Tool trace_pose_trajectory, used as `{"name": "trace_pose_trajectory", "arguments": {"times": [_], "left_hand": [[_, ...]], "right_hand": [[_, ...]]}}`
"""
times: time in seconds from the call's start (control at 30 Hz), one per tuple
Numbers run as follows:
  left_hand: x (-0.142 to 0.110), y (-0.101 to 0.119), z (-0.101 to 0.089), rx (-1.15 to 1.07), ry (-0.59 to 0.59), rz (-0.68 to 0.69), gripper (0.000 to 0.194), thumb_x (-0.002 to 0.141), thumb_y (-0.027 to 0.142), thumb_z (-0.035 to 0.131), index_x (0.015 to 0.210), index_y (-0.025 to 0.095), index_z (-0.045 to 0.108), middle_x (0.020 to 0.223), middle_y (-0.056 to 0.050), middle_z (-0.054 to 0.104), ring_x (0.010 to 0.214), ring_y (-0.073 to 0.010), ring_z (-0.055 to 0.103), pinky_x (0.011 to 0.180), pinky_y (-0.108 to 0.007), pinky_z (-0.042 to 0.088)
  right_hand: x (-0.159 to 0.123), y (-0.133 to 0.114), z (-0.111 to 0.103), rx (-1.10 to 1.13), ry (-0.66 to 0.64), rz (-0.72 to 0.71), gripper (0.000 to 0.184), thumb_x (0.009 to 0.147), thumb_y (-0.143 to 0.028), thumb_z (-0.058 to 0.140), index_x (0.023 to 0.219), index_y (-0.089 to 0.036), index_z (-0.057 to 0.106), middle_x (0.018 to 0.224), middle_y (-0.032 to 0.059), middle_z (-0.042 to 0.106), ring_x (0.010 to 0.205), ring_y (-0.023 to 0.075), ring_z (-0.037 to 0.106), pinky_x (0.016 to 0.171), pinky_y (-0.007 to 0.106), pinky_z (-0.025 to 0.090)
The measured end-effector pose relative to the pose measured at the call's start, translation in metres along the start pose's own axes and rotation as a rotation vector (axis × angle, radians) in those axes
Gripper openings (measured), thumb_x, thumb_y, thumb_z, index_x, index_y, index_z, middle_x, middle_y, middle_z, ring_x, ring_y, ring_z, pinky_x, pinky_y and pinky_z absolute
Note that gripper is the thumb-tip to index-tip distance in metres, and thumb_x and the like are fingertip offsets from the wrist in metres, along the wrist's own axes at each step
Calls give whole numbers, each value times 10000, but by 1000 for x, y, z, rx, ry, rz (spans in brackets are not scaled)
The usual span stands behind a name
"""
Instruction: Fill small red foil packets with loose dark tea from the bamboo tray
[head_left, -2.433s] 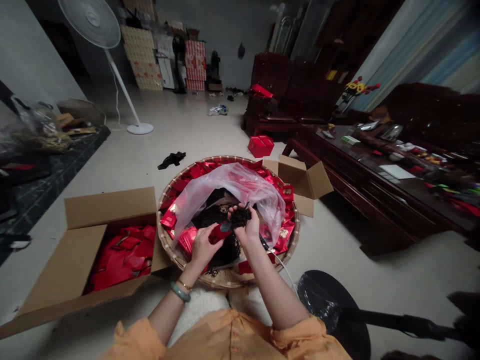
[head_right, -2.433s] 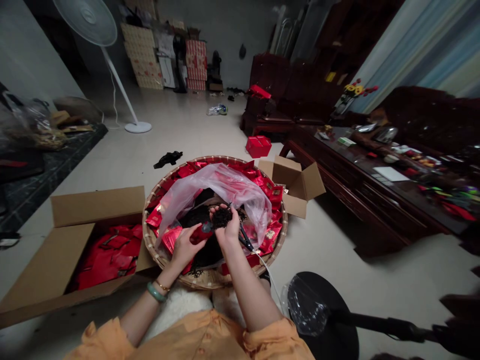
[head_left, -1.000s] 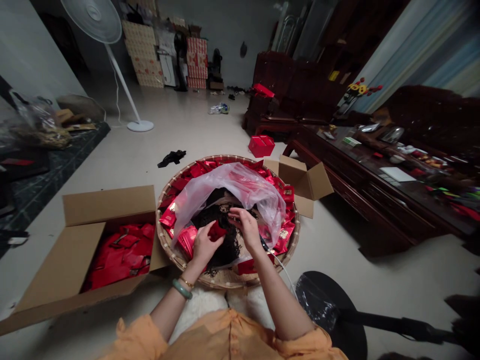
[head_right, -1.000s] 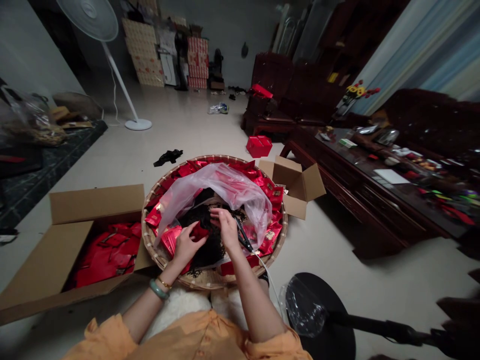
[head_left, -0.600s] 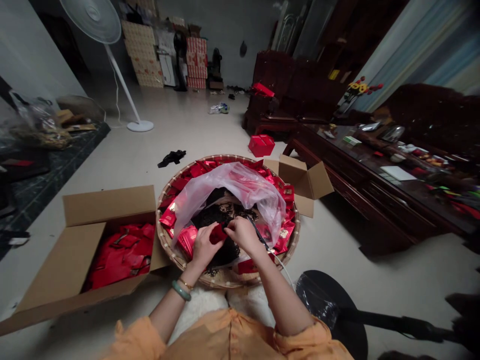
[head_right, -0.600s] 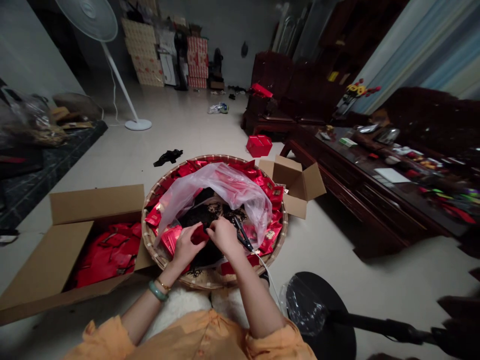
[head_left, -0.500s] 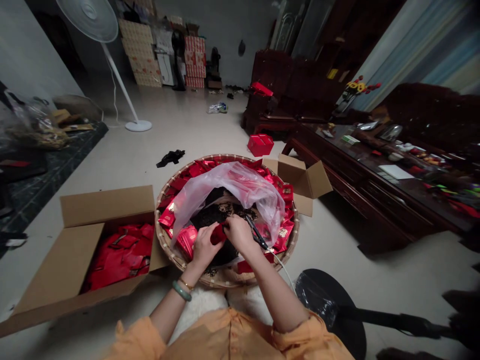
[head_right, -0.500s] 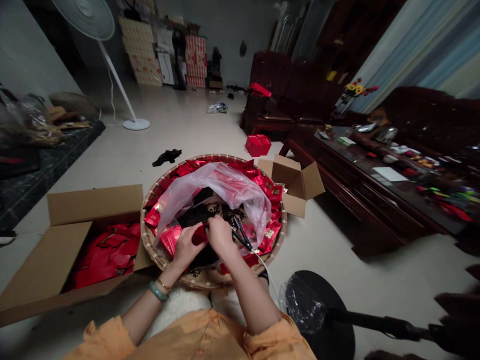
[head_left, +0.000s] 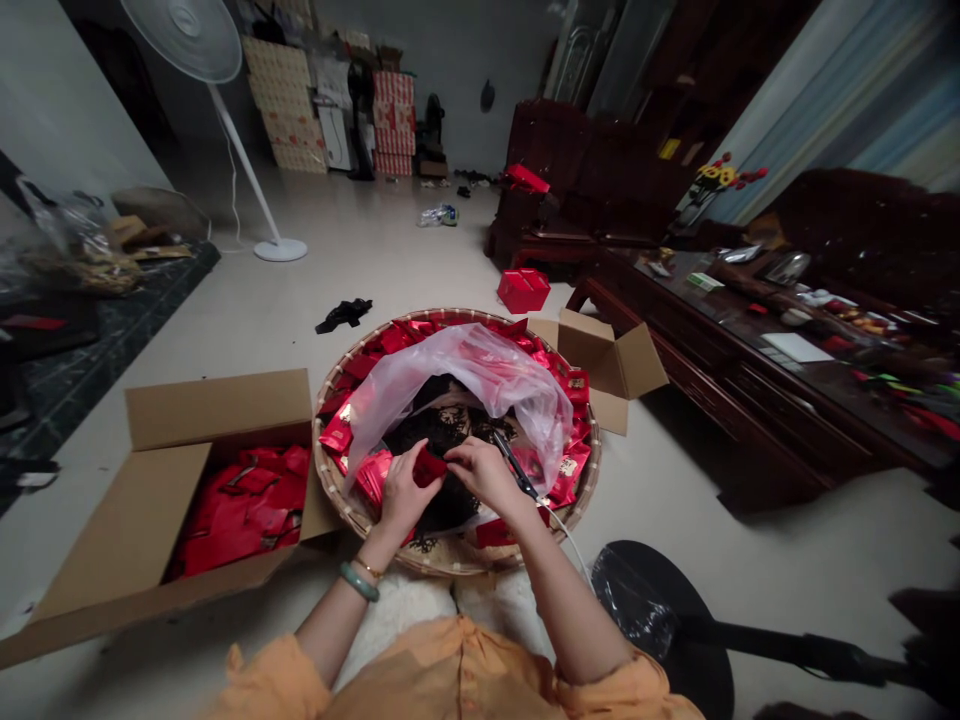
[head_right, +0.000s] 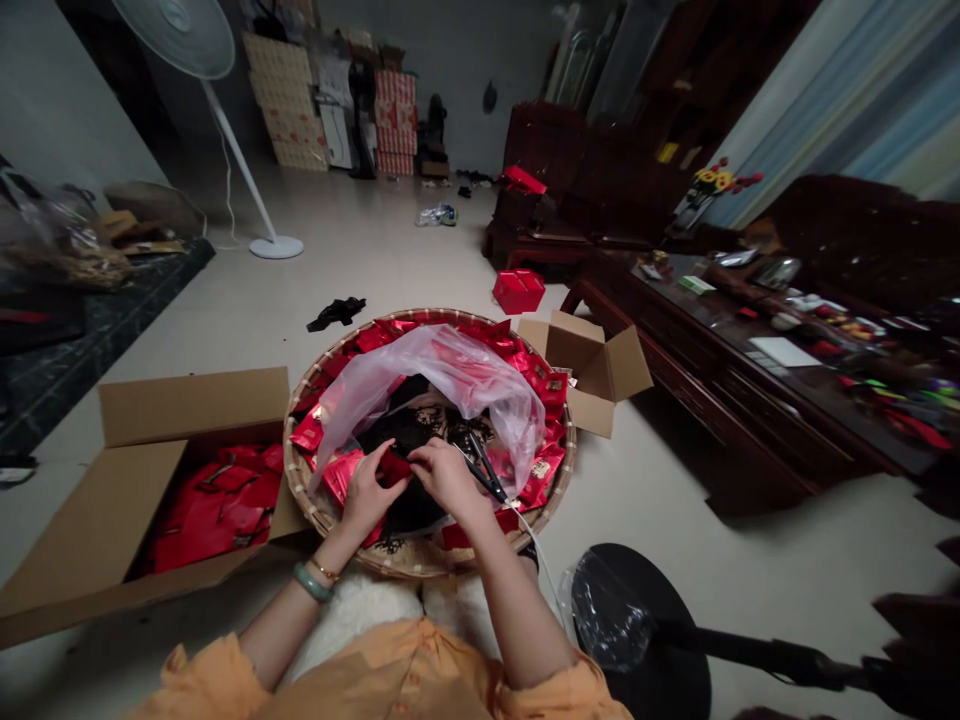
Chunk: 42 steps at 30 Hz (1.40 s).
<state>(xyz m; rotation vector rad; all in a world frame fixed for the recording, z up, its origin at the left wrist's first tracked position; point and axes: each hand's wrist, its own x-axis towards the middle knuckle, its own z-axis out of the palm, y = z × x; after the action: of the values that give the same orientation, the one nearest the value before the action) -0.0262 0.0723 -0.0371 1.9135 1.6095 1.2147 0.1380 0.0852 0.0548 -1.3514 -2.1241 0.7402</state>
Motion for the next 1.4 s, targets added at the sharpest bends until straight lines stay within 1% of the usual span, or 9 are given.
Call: {"name": "trace_pose_trajectory", "arguments": {"times": [0.13, 0.3, 0.6, 0.77, 0.87, 1.03, 1.17, 1.33, 1.4], "left_hand": [[0, 1, -4, 25, 22, 69, 539, 729, 259, 671, 1230, 216, 479, 1113, -88, 602, 1017, -240, 558, 892, -418, 461], [0, 0, -3, 38, 28, 84, 536, 717, 239, 672, 1220, 213, 488, 1114, -86, 610, 1012, -242, 564, 888, -413, 463], [-3, -5, 0, 60, 49, 88, 509, 719, 222, 654, 1202, 191, 495, 1111, -104, 612, 1015, -248, 565, 894, -422, 464], [-3, -9, 0, 70, 59, 35, 535, 721, 254, 650, 1219, 170, 472, 1113, -125, 601, 1023, -263, 566, 864, -432, 480], [-4, -8, 1, 87, 58, 49, 530, 717, 200, 626, 1223, 175, 470, 1144, -128, 586, 1048, -274, 554, 877, -449, 469], [-4, -3, -1, 77, 28, 74, 543, 708, 180, 640, 1226, 186, 477, 1109, -113, 595, 1014, -261, 555, 880, -441, 464], [4, -5, -13, 28, -79, 35, 613, 652, 292, 733, 1218, 218, 511, 1026, -78, 617, 951, -237, 575, 837, -414, 490], [18, -6, -28, -261, -461, -111, 483, 637, 301, 745, 1086, 187, 608, 983, -43, 687, 890, -213, 639, 815, -368, 513], [19, -4, -28, -367, -543, -157, 442, 643, 276, 735, 1056, 169, 621, 962, -32, 703, 861, -209, 652, 801, -358, 519]], "right_hand": [[2, -2, -10, -77, -26, -18, 164, 824, -145, 574, 927, -189, 693, 863, 44, 623, 791, 132, 592, 726, 229, 432], [5, -15, -22, -290, -133, 2, 204, 824, -127, 529, 919, -196, 695, 871, 55, 603, 804, 148, 599, 705, 223, 417], [12, -28, 8, -371, -127, -36, 250, 878, -175, 449, 1030, -217, 642, 936, 50, 655, 850, 156, 602, 722, 222, 420], [4, -29, 4, -358, -57, 31, 339, 911, -307, 413, 1214, -201, 523, 937, 78, 663, 877, 191, 568, 743, 271, 424], [1, -28, 6, -388, -111, 12, 347, 846, -424, 533, 1109, -206, 590, 916, 79, 666, 912, 227, 523, 723, 289, 421], [6, -13, 23, -388, -149, 35, 131, 831, -308, 580, 857, -216, 668, 783, 63, 666, 848, 223, 503, 659, 275, 392], [7, -1, 18, -315, -141, 4, 162, 861, -226, 531, 777, -206, 669, 690, 45, 627, 792, 192, 484, 659, 262, 375], [5, 0, -12, -77, -139, -131, 136, 858, -140, 514, 869, -172, 645, 778, 26, 626, 802, 147, 489, 726, 235, 377], [5, -2, -20, -19, -113, -133, 112, 852, -171, 535, 885, -162, 641, 807, 23, 637, 780, 137, 503, 715, 228, 372]]}}
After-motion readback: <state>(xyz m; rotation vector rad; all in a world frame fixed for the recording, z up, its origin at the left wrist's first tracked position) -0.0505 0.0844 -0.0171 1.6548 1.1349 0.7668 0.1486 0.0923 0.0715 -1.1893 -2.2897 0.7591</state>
